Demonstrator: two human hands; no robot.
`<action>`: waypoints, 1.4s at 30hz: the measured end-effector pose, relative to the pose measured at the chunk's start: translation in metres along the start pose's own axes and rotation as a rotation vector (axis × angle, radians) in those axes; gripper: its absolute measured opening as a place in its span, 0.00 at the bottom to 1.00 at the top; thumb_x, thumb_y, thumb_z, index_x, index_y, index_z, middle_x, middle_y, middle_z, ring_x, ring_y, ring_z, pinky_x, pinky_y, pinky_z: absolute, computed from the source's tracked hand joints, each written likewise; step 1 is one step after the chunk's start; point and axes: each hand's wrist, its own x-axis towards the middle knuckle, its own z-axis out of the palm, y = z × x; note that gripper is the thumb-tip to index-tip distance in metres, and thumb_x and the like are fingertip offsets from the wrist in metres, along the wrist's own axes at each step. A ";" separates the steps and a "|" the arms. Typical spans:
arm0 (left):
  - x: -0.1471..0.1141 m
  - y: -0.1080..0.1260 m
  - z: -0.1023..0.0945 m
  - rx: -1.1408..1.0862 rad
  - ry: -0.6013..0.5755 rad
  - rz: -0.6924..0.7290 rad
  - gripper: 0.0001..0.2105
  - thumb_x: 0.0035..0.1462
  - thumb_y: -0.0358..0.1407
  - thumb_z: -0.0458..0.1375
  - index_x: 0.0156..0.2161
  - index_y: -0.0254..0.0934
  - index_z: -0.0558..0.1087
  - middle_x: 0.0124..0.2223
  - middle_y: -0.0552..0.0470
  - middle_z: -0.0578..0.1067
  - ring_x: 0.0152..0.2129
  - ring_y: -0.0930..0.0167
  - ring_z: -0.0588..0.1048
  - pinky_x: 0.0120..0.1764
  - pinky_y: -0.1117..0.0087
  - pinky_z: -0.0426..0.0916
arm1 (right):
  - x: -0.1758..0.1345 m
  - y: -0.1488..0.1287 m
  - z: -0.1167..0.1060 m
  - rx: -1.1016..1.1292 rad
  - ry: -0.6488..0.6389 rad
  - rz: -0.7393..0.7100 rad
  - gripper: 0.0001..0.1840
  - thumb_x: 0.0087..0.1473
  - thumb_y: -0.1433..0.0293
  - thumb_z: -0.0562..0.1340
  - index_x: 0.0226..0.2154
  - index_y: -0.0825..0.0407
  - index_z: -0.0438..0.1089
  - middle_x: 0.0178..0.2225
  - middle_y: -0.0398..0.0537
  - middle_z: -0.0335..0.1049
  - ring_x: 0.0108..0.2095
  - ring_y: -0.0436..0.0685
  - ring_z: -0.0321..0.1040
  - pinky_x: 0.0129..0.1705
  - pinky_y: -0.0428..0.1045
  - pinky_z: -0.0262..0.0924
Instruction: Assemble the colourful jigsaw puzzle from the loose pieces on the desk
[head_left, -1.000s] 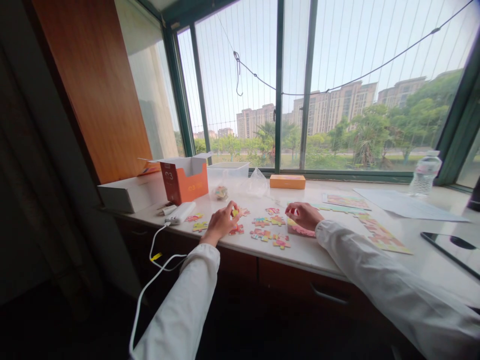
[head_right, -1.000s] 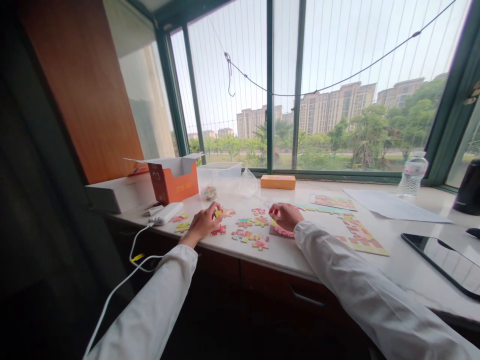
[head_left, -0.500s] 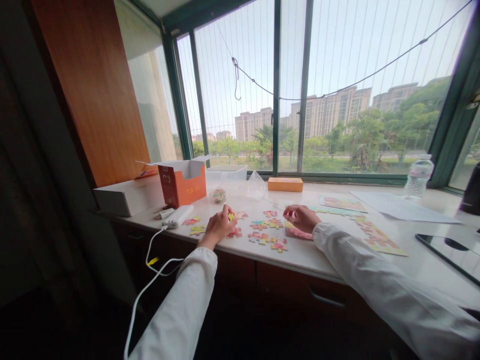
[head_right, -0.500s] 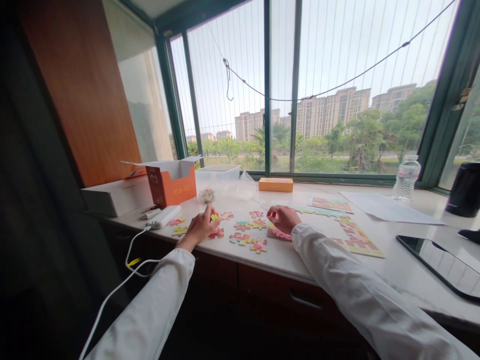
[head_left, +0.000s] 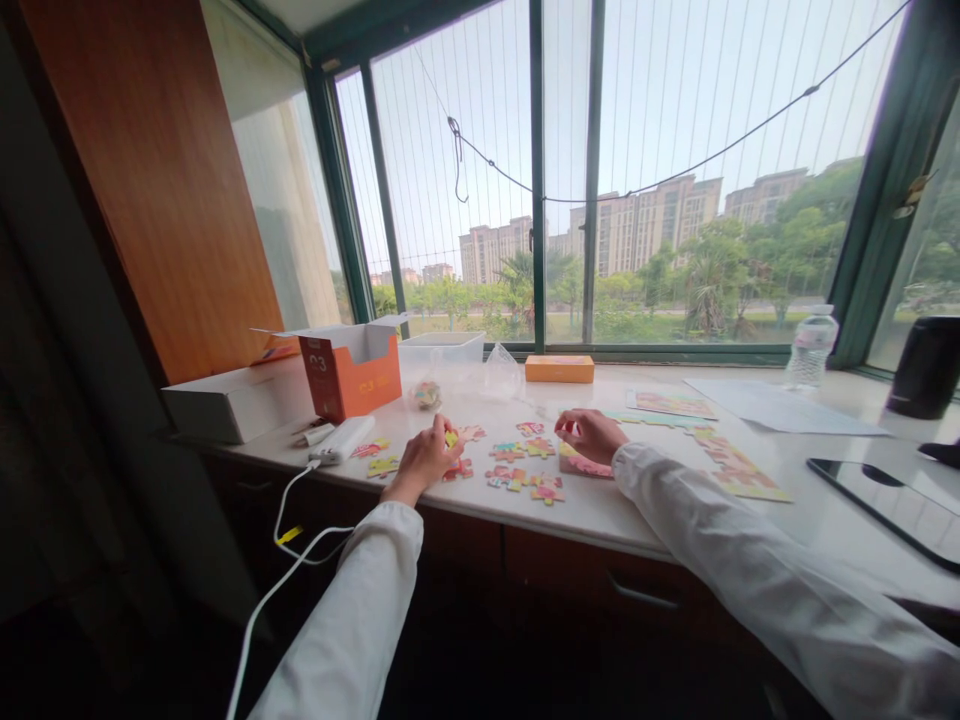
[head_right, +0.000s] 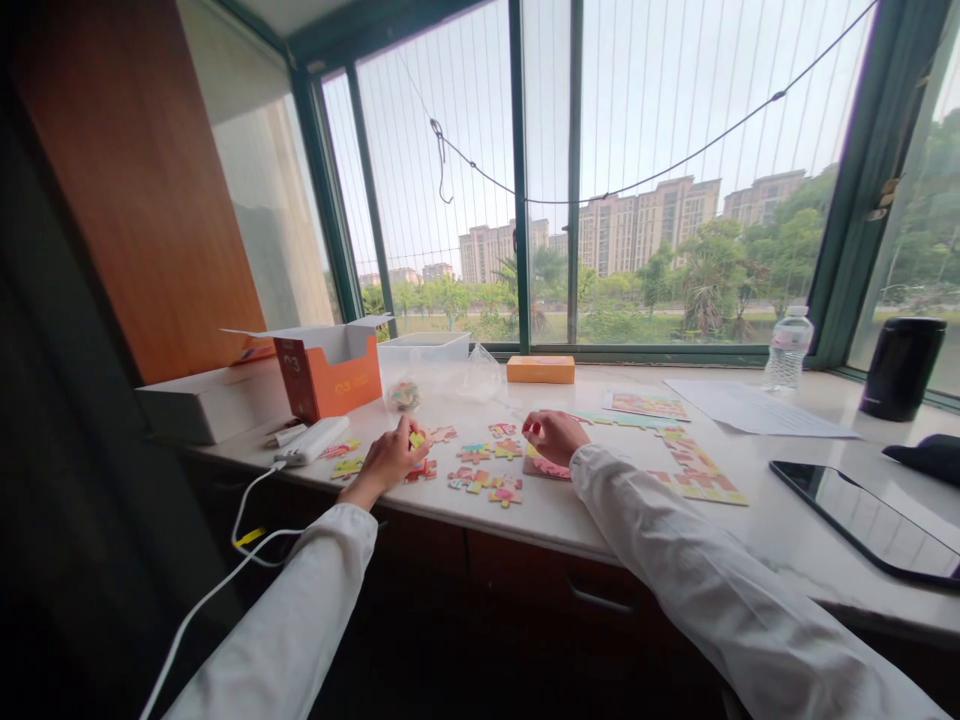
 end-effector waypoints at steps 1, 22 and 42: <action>0.000 0.000 0.000 0.000 -0.005 -0.001 0.12 0.60 0.45 0.51 0.45 0.42 0.63 0.38 0.49 0.79 0.37 0.60 0.78 0.36 0.66 0.64 | 0.000 -0.001 -0.001 -0.003 -0.005 0.002 0.08 0.56 0.66 0.60 0.35 0.47 0.75 0.33 0.42 0.76 0.32 0.51 0.68 0.34 0.46 0.54; 0.002 0.002 -0.001 0.037 -0.014 -0.054 0.15 0.59 0.46 0.52 0.47 0.40 0.64 0.39 0.45 0.79 0.38 0.58 0.78 0.39 0.64 0.66 | 0.001 -0.004 -0.007 -0.012 -0.015 0.021 0.08 0.56 0.67 0.60 0.36 0.47 0.76 0.34 0.42 0.76 0.33 0.51 0.68 0.34 0.45 0.54; 0.000 0.040 -0.017 -0.044 0.168 0.021 0.17 0.60 0.50 0.52 0.48 0.43 0.65 0.32 0.55 0.77 0.29 0.67 0.77 0.31 0.72 0.63 | 0.011 0.014 -0.041 -0.065 0.116 0.082 0.09 0.57 0.67 0.59 0.37 0.49 0.75 0.35 0.46 0.76 0.36 0.53 0.69 0.43 0.48 0.56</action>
